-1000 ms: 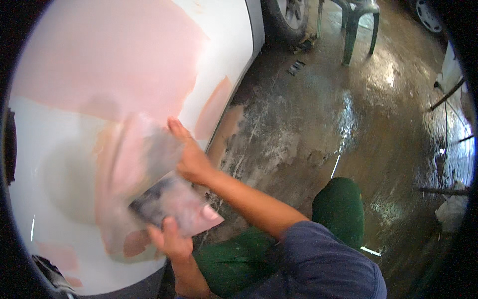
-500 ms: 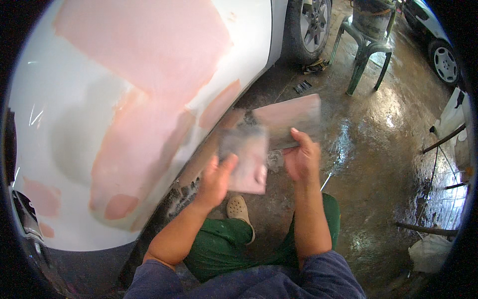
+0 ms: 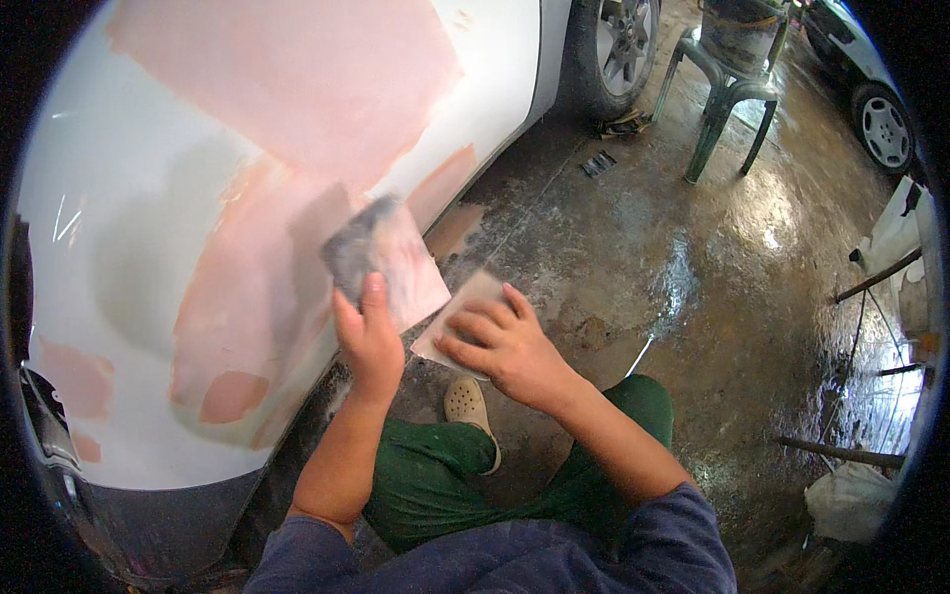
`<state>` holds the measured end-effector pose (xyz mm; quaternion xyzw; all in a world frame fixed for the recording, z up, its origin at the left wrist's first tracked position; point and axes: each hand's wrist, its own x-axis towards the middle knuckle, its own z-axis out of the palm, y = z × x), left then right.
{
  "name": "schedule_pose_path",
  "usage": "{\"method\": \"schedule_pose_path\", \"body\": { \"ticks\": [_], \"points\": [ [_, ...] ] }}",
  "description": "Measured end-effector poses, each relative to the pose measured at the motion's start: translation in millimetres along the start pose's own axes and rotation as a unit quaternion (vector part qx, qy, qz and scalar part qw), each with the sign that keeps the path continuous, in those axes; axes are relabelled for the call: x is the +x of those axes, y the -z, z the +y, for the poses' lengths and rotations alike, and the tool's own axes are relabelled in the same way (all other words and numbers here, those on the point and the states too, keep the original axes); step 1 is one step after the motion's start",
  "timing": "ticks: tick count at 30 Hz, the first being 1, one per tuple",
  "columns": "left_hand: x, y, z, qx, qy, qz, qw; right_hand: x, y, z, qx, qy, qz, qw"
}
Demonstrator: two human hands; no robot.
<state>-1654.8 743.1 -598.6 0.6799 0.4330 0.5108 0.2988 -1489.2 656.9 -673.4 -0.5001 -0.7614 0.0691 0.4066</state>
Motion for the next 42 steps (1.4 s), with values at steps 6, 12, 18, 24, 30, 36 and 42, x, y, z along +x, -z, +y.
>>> {"method": "schedule_pose_path", "body": {
  "ticks": [6,12,18,24,30,36,42],
  "points": [
    [-7,36,20,-0.067,0.025,-0.024,0.997,-30,-49,48,0.683,-0.394,0.217,0.576],
    [-45,75,50,0.192,0.059,-0.29,0.936,0,-40,89,0.82,-0.286,0.207,0.451],
    [-49,82,14,0.226,0.208,-0.294,0.905,63,-18,116,0.781,-0.255,0.255,0.51],
    [-42,96,-5,0.286,0.249,-0.305,0.874,129,-64,131,0.056,-0.026,0.253,0.966],
    [-32,92,-5,0.312,0.28,-0.354,0.836,180,-81,136,-0.113,0.077,0.262,0.955],
    [-22,93,-8,0.294,0.302,-0.365,0.83,196,-89,149,-0.141,0.099,0.267,0.948],
    [-25,101,-14,0.308,0.228,-0.376,0.844,177,-104,146,-0.12,0.083,0.233,0.962]
  ]
}}
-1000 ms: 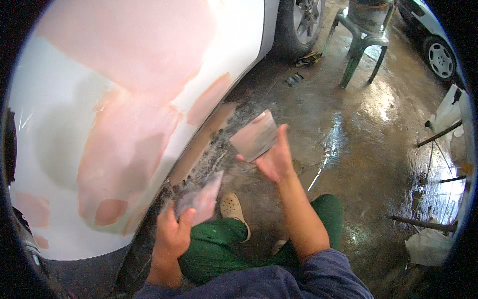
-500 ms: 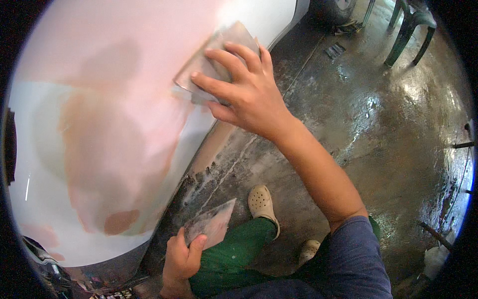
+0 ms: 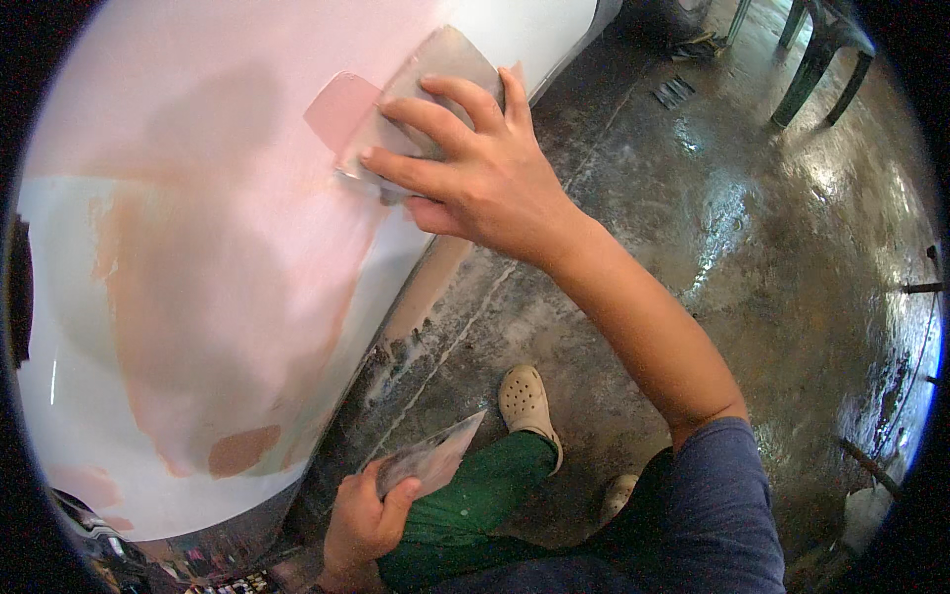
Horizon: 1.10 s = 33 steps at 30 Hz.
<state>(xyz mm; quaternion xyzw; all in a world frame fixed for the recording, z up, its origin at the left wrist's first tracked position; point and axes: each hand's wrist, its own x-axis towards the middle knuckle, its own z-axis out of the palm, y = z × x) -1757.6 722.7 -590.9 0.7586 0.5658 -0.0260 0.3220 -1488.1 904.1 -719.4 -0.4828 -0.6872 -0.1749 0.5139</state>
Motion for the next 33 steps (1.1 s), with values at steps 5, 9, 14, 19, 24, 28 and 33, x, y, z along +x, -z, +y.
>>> {"method": "schedule_pose_path", "body": {
  "ticks": [5,9,14,19,24,28,33],
  "points": [
    [5,3,12,-0.091,0.081,-0.02,0.992,14,1,-3,0.012,0.002,0.02,1.0],
    [6,-1,6,-0.091,0.032,0.007,0.995,-14,-14,7,0.007,0.005,-0.018,1.0],
    [4,1,3,-0.04,-0.018,-0.018,0.999,-2,-11,1,0.029,-0.003,0.005,1.0],
    [5,1,17,-0.095,0.078,-0.02,0.992,-30,-21,11,0.011,-0.012,-0.023,1.0],
    [1,-2,13,-0.097,0.058,-0.016,0.993,-1,13,-2,0.03,-0.024,-0.025,0.999],
    [9,1,23,-0.094,0.08,-0.041,0.992,27,27,-9,0.023,-0.012,-0.002,1.0],
    [7,1,19,-0.102,0.078,-0.039,0.991,38,18,-3,0.007,0.005,0.026,1.0]
  ]
}}
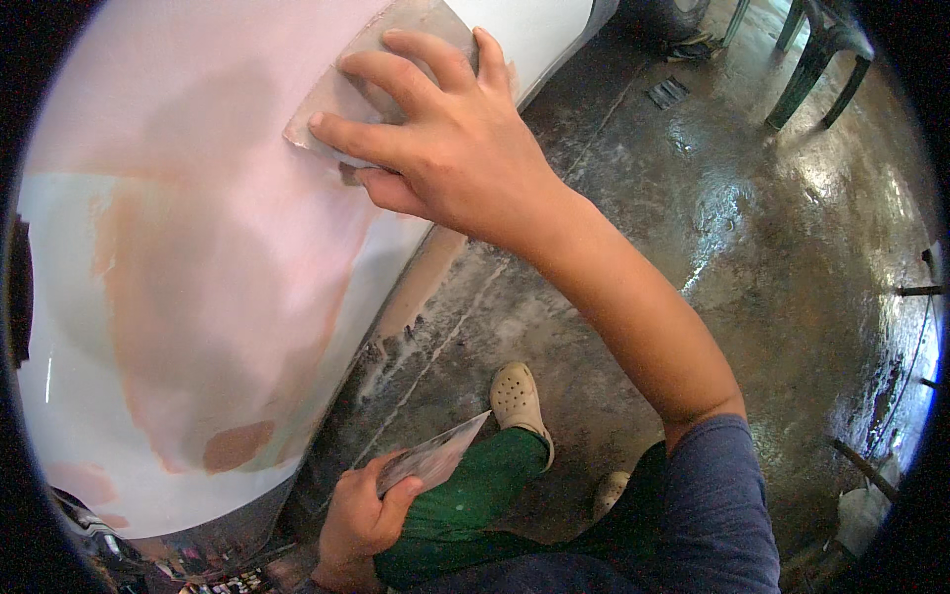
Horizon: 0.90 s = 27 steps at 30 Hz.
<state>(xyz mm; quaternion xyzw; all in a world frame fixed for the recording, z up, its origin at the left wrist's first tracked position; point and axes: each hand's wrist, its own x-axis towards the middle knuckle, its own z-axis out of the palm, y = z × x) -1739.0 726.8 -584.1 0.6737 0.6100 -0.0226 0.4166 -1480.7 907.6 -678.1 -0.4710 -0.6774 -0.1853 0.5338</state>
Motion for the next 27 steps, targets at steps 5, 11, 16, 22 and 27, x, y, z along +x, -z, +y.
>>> {"method": "schedule_pose_path", "body": {
  "ticks": [5,11,16,22,27],
  "points": [
    [-2,0,-10,-0.003,-0.011,0.014,1.0,-13,-19,1,0.008,0.01,0.0,1.0],
    [6,-3,-27,0.071,-0.069,0.066,0.993,-76,-46,20,0.016,-0.006,-0.011,1.0],
    [20,-14,-26,-0.229,-0.108,0.19,0.948,-80,6,2,0.136,-0.086,-0.105,0.981],
    [61,-11,32,-0.56,-0.141,0.166,0.799,-76,128,-63,0.531,-0.254,-0.132,0.798],
    [80,-42,52,-0.586,-0.155,0.138,0.784,-77,172,-97,0.504,-0.206,-0.209,0.813]
  ]
}}
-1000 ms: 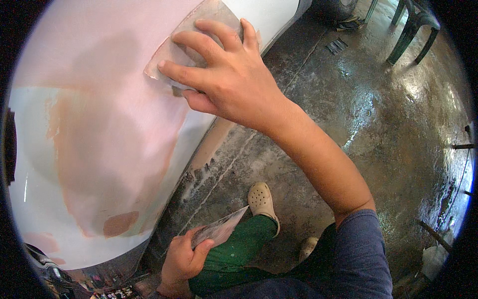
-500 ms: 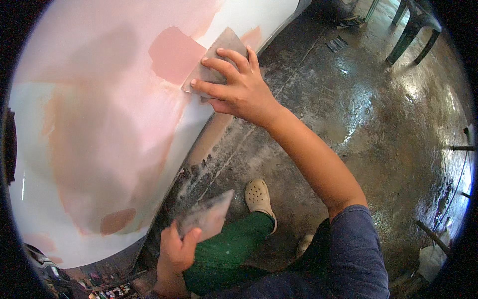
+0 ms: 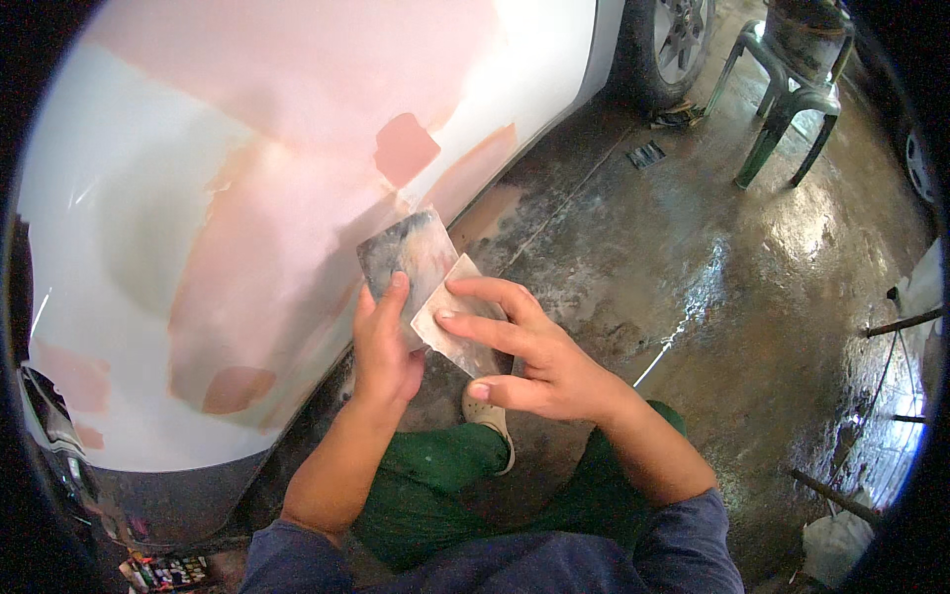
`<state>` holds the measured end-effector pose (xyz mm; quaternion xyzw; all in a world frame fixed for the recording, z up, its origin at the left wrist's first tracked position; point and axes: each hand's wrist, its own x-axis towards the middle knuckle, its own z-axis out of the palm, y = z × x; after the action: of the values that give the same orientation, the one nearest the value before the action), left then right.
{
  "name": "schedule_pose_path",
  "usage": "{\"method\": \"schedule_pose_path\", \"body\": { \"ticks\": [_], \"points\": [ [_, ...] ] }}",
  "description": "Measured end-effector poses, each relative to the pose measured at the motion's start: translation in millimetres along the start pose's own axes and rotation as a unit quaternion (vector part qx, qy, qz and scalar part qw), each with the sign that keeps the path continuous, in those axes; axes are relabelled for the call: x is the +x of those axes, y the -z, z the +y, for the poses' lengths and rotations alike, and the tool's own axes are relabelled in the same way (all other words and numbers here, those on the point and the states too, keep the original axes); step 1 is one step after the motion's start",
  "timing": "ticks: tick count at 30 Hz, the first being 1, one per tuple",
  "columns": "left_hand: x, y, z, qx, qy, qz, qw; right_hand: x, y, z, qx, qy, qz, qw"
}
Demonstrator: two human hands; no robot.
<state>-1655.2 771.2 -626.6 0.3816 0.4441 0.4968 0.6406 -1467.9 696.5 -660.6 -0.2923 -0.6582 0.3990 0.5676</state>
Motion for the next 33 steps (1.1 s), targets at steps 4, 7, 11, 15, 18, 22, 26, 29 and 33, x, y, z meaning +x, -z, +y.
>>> {"method": "schedule_pose_path", "body": {
  "ticks": [4,7,11,15,18,22,26,29,33],
  "points": [
    [-3,-6,-10,0.024,-0.02,0.008,0.999,-13,15,14,-0.211,-0.065,-0.018,0.975],
    [-7,-8,-5,0.025,-0.079,-0.008,0.997,-30,47,23,-0.323,-0.106,-0.013,0.94],
    [-20,-7,6,0.3,-0.196,-0.049,0.932,-25,48,-1,-0.281,-0.078,0.099,0.952],
    [-19,-2,2,0.374,-0.261,-0.059,0.888,-5,26,-3,-0.367,-0.033,-0.018,0.929],
    [-13,0,9,0.315,-0.256,0.035,0.913,-9,-2,5,-0.319,-0.013,-0.094,0.943],
    [-44,29,43,0.191,-0.286,0.1,0.934,10,12,53,-0.296,-0.053,0.028,0.953],
    [-69,66,39,0.248,-0.272,0.102,0.924,81,35,91,-0.368,0.052,0.14,0.918],
    [-56,74,31,0.237,-0.24,0.034,0.941,124,49,115,-0.448,0.122,0.181,0.867],
    [-59,80,36,0.269,-0.211,0.048,0.939,158,53,135,-0.48,0.173,0.2,0.836]
  ]
}}
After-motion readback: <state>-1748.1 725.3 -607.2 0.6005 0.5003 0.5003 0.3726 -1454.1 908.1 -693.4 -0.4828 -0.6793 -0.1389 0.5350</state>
